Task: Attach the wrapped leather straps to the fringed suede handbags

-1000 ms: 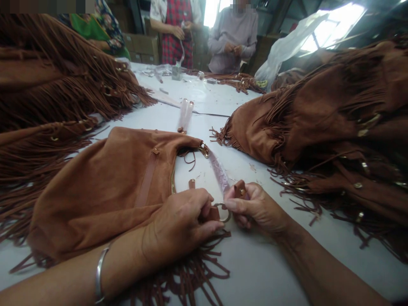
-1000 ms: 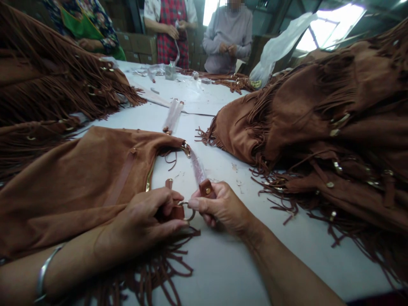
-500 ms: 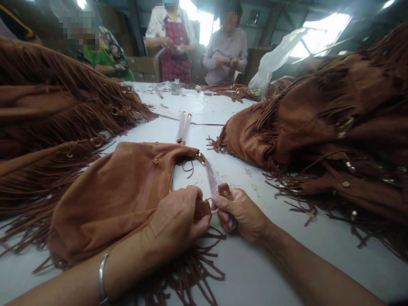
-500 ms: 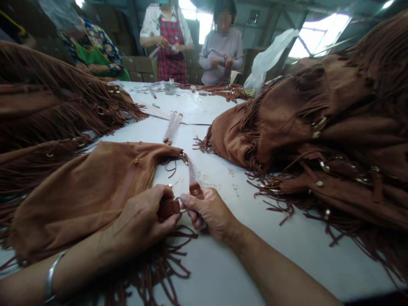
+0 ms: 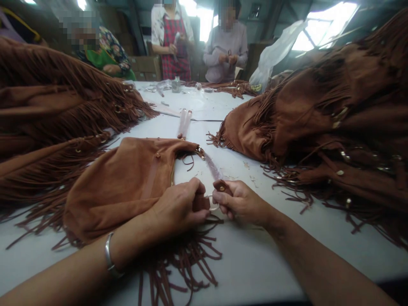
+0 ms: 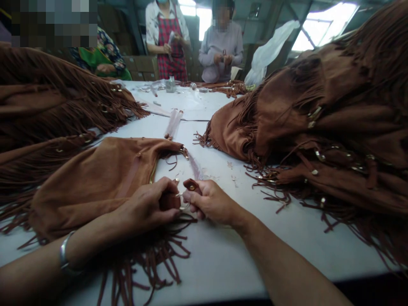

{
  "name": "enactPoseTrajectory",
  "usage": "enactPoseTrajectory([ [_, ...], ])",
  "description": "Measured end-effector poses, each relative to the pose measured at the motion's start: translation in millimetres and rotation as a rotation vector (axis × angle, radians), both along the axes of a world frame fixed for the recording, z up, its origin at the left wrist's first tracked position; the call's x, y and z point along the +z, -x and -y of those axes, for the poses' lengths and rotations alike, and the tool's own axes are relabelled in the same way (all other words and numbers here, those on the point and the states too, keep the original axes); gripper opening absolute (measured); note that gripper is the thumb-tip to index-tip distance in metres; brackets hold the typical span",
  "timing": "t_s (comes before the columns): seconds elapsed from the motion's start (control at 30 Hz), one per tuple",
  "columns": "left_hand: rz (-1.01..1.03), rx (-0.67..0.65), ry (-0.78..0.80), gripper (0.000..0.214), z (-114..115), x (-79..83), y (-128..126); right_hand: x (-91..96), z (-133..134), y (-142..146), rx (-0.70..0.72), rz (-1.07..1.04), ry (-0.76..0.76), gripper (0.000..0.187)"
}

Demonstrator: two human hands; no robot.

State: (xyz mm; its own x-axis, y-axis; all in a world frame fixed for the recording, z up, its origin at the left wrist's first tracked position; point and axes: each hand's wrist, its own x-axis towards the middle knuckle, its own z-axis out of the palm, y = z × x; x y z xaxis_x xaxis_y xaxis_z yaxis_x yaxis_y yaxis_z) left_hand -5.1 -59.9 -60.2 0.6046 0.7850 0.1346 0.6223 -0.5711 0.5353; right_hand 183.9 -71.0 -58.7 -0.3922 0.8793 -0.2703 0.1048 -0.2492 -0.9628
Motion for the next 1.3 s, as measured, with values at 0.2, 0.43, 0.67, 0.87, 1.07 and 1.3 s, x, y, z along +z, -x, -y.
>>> enactPoseTrajectory([
  [0.2, 0.096, 0.144, -0.051, 0.024, -1, 7.1, 2, -7.2, 2, 15, -0.28, -0.172, -0.032, 0.035],
  [0.43, 0.071, -0.041, 0.003, 0.02, 2, 1.8, 6, -6.0, -7, -3, -0.017, -0.108, 0.077, 0.032],
  [0.67, 0.191, 0.066, -0.085, 0.025, -3, -0.3, 8, -11.2, 9, 24, -0.356, -0.237, -0.011, 0.032],
  [0.87, 0.136, -0.094, -0.033, 0.014, -2, 4.1, 9, -11.1, 1, 17, -0.168, -0.236, 0.132, 0.037],
  [1.07, 0.078, -0.245, -0.02, 0.018, -2, 3.3, 11, -7.1, -5, 2, 0.044, -0.198, 0.238, 0.03],
  [1.3, 0.122, -0.139, -0.134, 0.022, -8, 10.6, 23, -8.8, 7, 22, -0.203, -0.371, 0.149, 0.028],
])
